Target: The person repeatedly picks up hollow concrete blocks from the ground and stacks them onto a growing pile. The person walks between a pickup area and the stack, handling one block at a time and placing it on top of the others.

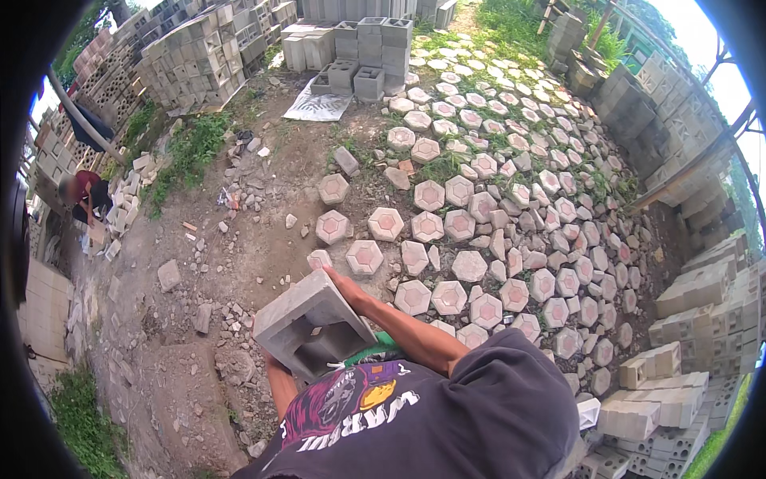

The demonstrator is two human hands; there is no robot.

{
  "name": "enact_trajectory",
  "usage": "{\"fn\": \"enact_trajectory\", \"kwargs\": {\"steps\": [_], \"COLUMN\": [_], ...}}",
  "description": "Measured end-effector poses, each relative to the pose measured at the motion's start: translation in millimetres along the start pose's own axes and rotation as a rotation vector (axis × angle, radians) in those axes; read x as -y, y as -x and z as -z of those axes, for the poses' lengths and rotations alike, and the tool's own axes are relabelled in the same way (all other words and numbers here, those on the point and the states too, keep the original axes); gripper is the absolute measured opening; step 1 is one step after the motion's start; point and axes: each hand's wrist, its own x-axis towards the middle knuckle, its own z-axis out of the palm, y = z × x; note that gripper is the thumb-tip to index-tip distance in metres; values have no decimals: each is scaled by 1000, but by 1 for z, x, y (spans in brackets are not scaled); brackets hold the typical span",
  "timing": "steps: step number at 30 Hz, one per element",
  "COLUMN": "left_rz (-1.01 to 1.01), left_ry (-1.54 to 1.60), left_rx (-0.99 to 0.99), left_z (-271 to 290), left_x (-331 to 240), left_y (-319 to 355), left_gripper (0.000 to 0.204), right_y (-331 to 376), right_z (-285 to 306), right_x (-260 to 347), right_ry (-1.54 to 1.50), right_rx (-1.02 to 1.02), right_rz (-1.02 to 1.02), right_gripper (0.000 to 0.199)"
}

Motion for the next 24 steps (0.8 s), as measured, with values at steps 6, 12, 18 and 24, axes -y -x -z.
{"fn": "enact_trajectory", "kwargs": {"steps": [6,12,18,24], "left_rz": [125,239,339,409], "left_ry": [-107,-166,-198,-228], "left_rx": [206,332,408,470], "left_z": [-52,-96,-133,-182], "left_x": [-16,-29,-44,-83], "left_y": [-91,-157,-245,-342], "left_gripper": [78,77,77,77], "right_y": [9,3,-45,-100], "right_z": [53,95,131,169], "right_x": [14,14,33,115], "right_ry": [-327,-405,-379,-371], "right_rx": [-213,-411,-543,-451], "right_rz": [188,277,271,216], "right_gripper": [81,85,87,87]}}
